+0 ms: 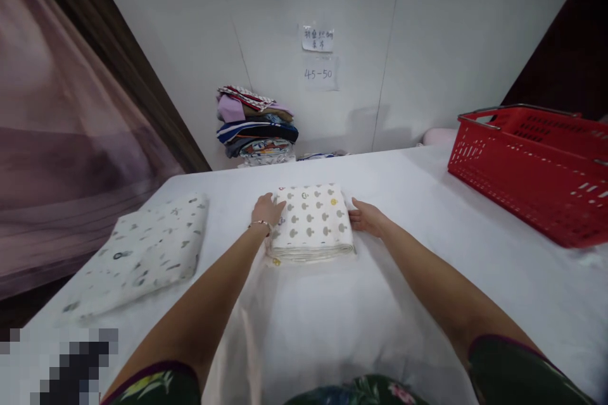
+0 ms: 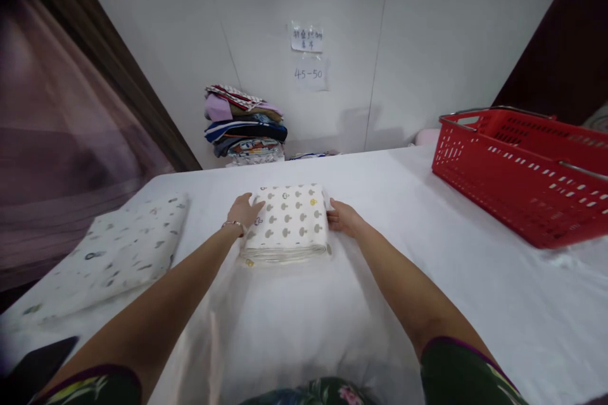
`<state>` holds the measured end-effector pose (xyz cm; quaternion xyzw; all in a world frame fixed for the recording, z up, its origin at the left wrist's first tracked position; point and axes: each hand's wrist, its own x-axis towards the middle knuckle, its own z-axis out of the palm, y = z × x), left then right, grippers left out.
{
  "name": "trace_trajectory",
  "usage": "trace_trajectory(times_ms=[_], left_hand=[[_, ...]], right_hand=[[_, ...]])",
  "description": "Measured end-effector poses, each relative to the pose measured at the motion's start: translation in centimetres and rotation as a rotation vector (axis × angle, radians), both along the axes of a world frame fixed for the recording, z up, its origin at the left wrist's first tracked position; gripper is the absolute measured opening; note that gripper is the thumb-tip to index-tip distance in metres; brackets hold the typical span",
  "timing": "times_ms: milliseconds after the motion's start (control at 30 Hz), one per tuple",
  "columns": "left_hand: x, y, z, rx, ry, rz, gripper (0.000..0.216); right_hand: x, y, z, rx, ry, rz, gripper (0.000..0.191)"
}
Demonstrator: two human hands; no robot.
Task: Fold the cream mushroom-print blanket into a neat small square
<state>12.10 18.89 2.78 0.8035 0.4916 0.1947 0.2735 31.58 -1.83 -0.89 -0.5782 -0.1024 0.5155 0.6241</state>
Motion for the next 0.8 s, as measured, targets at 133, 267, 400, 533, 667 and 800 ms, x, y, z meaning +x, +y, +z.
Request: trace_trajectory(times_ms=[133, 267, 400, 533, 667, 800], left_hand=[[0.2, -6.3, -0.1, 0.373, -0.002, -0.503, 0.037], [0.8, -12.6, -0.8, 0.462, 0.082, -0.837, 0.052], [1.4, -15.1, -1.7, 0.471, 0.148, -0.754, 0.057], [1.4, -15.3, -2.1, 0.456, 0.126, -0.701, 0.034], [1.1, -15.4, -2.5, 0.451, 0.123, -0.643, 0.028], [0.8, -15.9, -2.8, 0.482, 0.094, -0.635, 0.025]], right_hand=[[-1.3, -2.4, -0.2, 0.025, 0.009, 0.021, 0.042], [-3.2, -4.5, 0.3, 0.013, -0.09, -0.019, 0.065], [-4.1, -5.9, 0.0, 0.03, -0.167, 0.012, 0.068], [-3.9, -6.2, -0.8, -0.038, -0.309, 0.092, 0.065], [-3.9, -6.1, -1.0, -0.075, -0.41, 0.186, 0.077], [-4.6, -5.8, -0.9, -0.042, -0.497, 0.229, 0.083]])
